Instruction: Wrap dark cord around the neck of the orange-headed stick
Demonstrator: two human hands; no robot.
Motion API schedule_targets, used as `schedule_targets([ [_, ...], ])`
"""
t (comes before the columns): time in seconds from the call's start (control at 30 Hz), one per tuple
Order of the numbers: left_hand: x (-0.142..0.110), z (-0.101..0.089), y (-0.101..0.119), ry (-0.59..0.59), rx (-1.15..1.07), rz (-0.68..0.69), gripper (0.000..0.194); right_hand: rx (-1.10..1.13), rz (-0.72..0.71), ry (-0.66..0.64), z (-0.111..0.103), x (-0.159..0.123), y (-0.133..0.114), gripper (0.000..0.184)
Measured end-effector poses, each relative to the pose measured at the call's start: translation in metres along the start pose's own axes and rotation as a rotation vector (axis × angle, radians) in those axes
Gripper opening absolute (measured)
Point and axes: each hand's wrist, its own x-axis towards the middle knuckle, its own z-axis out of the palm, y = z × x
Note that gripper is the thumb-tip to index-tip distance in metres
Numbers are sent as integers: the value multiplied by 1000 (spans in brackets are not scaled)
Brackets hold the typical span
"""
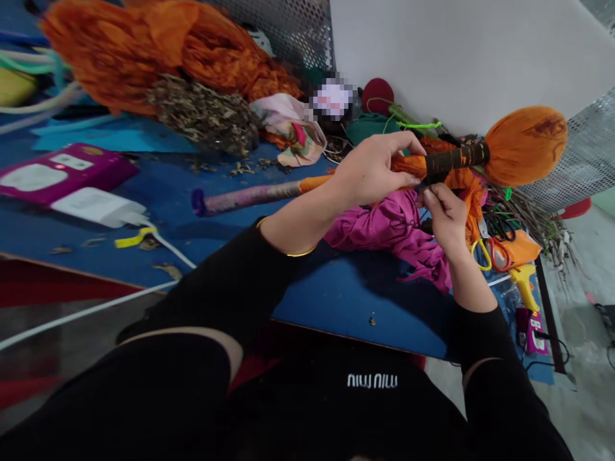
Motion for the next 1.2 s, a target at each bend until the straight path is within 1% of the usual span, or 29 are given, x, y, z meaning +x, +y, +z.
schedule_targets([
  [0.07,2,-1,-2,5,-38,-11,31,-114,-112,161,-1,-3,-7,51],
  [0.1,3,-1,-4,3,-49,-13,31,-149,-171,222,-1,-5,-9,50],
  [0.13,4,-1,-5,0,-51,-11,31,-155,-225,240,0,-6,-10,51],
  [0.17,4,0,-7,-2,-47,-5,32,-139,-274,211,0,-7,-10,52],
  [0.2,4,2,-8,-12,-42,2,32,-98,-317,153,1,-8,-9,53],
  [0.27,3,8,-11,-39,-30,14,33,44,-356,49,3,-8,-9,54],
  [0.3,3,11,-11,-55,-18,17,33,132,-340,51,4,-8,-10,54],
  [0.33,2,14,-12,-70,-1,16,34,222,-296,94,6,-7,-11,53],
  [0.4,0,20,-11,-82,44,5,36,366,-153,238,10,-6,-17,54],
  [0.43,-1,23,-9,-84,68,-4,38,401,-67,301,12,-6,-21,54],
  [0.47,-3,25,-8,-85,93,-15,39,415,13,351,14,-5,-26,56],
  [0.53,-6,30,-4,-74,144,-46,41,409,139,408,16,-5,-35,58],
  [0.6,-8,32,0,-54,192,-83,39,404,211,442,16,-6,-42,59],
  [0.67,-9,34,2,-39,220,-112,38,410,236,465,15,-8,-46,59],
  [0.77,-9,36,1,-47,234,-128,37,401,231,455,16,-12,-44,58],
  [0.87,-8,38,-2,-68,287,-149,36,377,208,413,21,-18,-36,57],
  [0.97,-8,40,0,-116,391,-172,38,328,227,342,23,-19,-26,60],
  [1.03,-9,40,2,-146,464,-178,39,271,229,278,21,-17,-24,61],
  [1.1,-10,39,5,-165,512,-179,39,199,166,219,13,-13,-27,61],
  [1.2,-11,37,9,-196,541,-195,36,61,2,160,-5,-6,-34,57],
])
